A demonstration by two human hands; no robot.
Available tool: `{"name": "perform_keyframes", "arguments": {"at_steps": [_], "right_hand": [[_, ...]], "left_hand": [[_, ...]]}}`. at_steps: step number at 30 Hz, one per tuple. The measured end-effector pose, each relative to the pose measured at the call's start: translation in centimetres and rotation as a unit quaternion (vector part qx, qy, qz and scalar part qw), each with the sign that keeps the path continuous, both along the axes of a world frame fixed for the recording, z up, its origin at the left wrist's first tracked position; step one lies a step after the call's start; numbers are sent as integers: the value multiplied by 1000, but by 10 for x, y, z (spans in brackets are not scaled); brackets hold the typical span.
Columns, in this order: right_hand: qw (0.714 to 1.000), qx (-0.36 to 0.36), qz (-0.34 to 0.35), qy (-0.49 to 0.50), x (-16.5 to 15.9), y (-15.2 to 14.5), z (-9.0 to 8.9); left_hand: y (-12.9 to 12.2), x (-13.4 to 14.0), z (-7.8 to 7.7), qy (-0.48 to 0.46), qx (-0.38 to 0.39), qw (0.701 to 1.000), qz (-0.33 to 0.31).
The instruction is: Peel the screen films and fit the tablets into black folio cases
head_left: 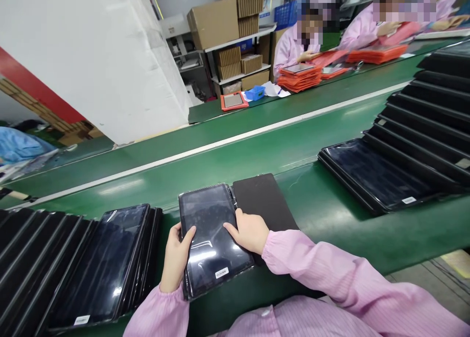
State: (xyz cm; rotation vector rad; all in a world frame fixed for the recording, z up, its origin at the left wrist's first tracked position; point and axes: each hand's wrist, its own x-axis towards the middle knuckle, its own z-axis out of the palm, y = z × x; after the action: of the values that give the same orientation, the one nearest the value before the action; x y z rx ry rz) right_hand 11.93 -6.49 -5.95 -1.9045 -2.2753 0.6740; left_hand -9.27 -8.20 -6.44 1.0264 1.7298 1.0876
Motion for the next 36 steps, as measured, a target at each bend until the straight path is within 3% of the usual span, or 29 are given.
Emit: {"name": "perform_keyframes", "arguments": {"at_steps": [11, 15, 18, 20, 23, 25, 29, 32, 34, 36], "right_hand": [[991, 2, -14, 130, 14, -5, 3], [980, 42, -4, 196, 23, -12, 19], [970, 59, 6, 237, 29, -10, 34], [940, 83, 22, 331, 32, -3, 41], [863, 144, 34, 483, 35, 13, 41], [840, 170, 32, 515, 39, 22, 35], [829, 170, 29, 533, 55, 32, 12], [824, 169, 23, 541, 66, 33, -5], [819, 171, 21, 547, 70, 33, -14], [814, 168, 28, 555, 69, 32, -20]], "left_hand": [[-29, 3, -3, -70, 70, 994, 48], [-40, 3, -4, -90, 125, 986, 57], [-32, 2, 1, -58, 192, 979, 42], [-18, 2, 6, -21, 246, 968, 37], [10, 6, 11, 8, 320, 947, 15], [27, 11, 9, 20, 339, 940, -8], [49, 9, -11, 129, 272, 950, -86], [51, -8, -34, 189, 238, 943, -135], [46, -23, -50, 214, 232, 942, -113], [38, -34, -67, 175, 195, 962, -70]]}}
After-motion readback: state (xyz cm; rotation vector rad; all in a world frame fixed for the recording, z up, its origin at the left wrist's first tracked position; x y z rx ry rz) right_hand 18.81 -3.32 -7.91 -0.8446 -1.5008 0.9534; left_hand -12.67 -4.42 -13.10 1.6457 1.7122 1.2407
